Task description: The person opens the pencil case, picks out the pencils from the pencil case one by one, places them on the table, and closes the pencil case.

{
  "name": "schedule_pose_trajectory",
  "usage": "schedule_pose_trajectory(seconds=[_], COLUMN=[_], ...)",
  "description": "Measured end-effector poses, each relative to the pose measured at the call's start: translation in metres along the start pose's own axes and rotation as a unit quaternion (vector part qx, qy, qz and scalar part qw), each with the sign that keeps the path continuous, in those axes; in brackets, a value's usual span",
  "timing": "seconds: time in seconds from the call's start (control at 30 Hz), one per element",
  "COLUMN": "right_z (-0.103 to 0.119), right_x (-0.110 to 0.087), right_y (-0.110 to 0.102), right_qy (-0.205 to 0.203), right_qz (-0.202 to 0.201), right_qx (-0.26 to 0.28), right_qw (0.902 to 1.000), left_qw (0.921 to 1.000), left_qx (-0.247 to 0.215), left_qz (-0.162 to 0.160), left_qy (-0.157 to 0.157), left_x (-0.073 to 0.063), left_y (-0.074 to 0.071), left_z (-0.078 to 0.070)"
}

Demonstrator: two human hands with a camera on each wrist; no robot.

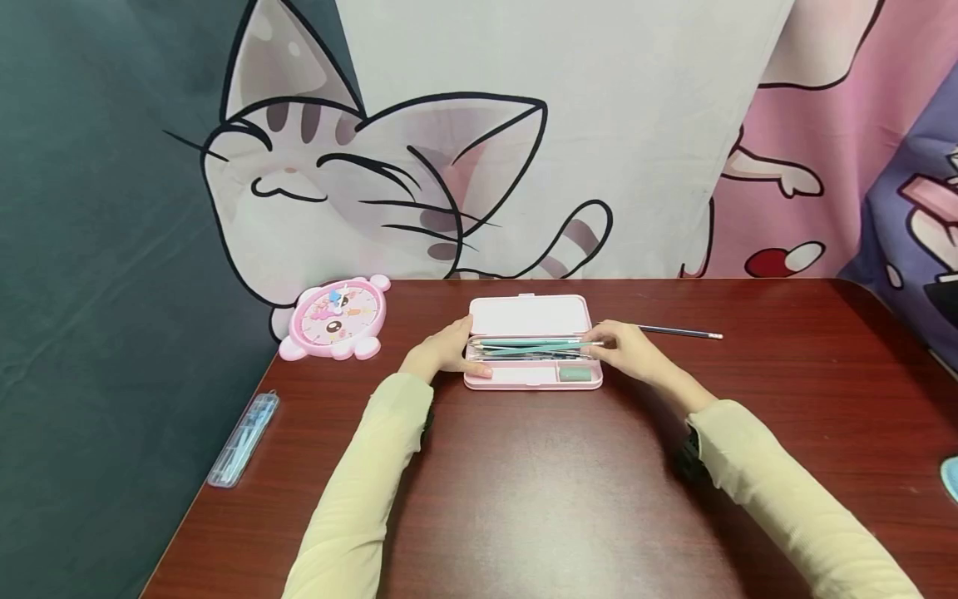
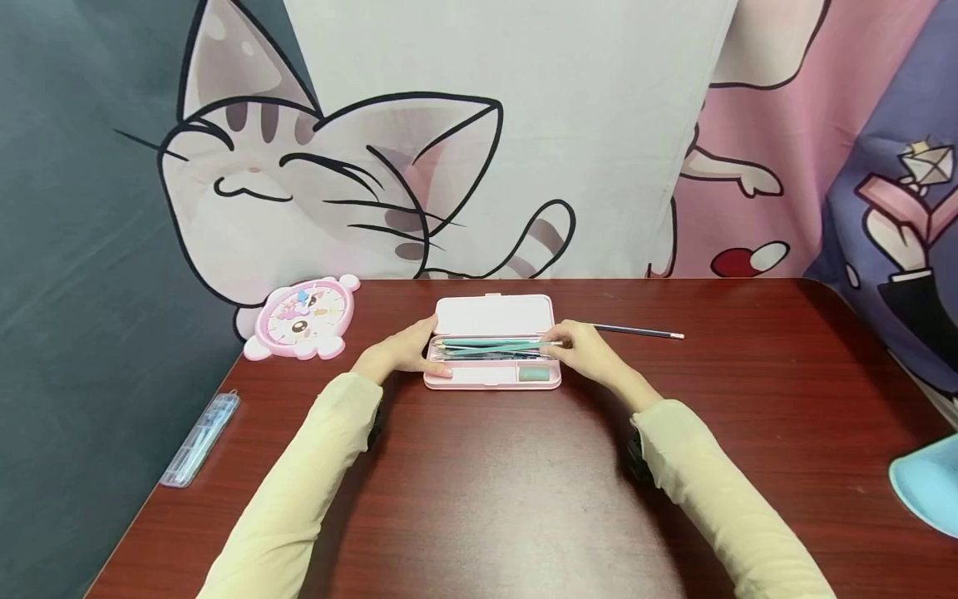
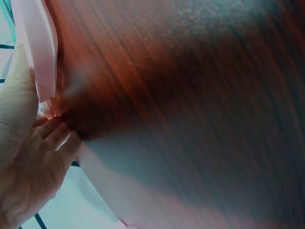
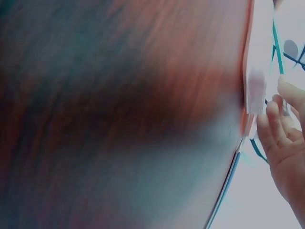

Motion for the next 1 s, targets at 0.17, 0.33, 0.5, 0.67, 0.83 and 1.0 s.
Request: schedule_pose_trajectory(seconds=[0.17, 0.33, 0.5, 0.67, 0.83, 1.0], right_z=[-0.006, -0.018, -0.073, -0.110, -0.135, -0.141], right_x=[-0.006, -0.019, -0.038, -0.064, -0.087, -0.095], right_y=[-0.022, -0.047, -0.068, -0.087, -0.102, -0.110], right_qy=[0.058, 0.085, 0.112, 0.157, 0.205, 0.228], right_qz=[-0.038, -0.060, -0.084, -0.090, -0.092, -0.088], right_qx=[0.064, 0.100, 0.100, 0.121, 0.120, 0.061], right_qw=[0.9956, 0.9895, 0.9851, 0.9760, 0.9670, 0.9677], left_qw=[0.9999, 1.0000, 0.9999, 0.9999, 0.9999, 0.9998], left_qx=[-0.001, 0.002, 0.001, -0.001, 0.004, 0.009], left_qz=[-0.003, -0.002, 0.008, 0.006, 0.010, 0.011], left_qy=[0.012, 0.004, -0.007, -0.008, -0.014, -0.012], left_x=[-0.005, -0.005, -0.005, -0.003, -0.003, -0.002], left_y=[-0.004, -0.004, -0.002, -0.001, 0.001, 0.000], left_z=[-0.005, -0.004, -0.003, -0.002, 0.001, 0.000])
Point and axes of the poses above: each hand's wrist, its own x-axis towards the middle knuckle, its own y-axis out of the palm, z = x × y, the point moved 9 cm from there along x, towards the middle knuckle, and after that the axes turned 2 degrees about y, right-handed, at the moved point
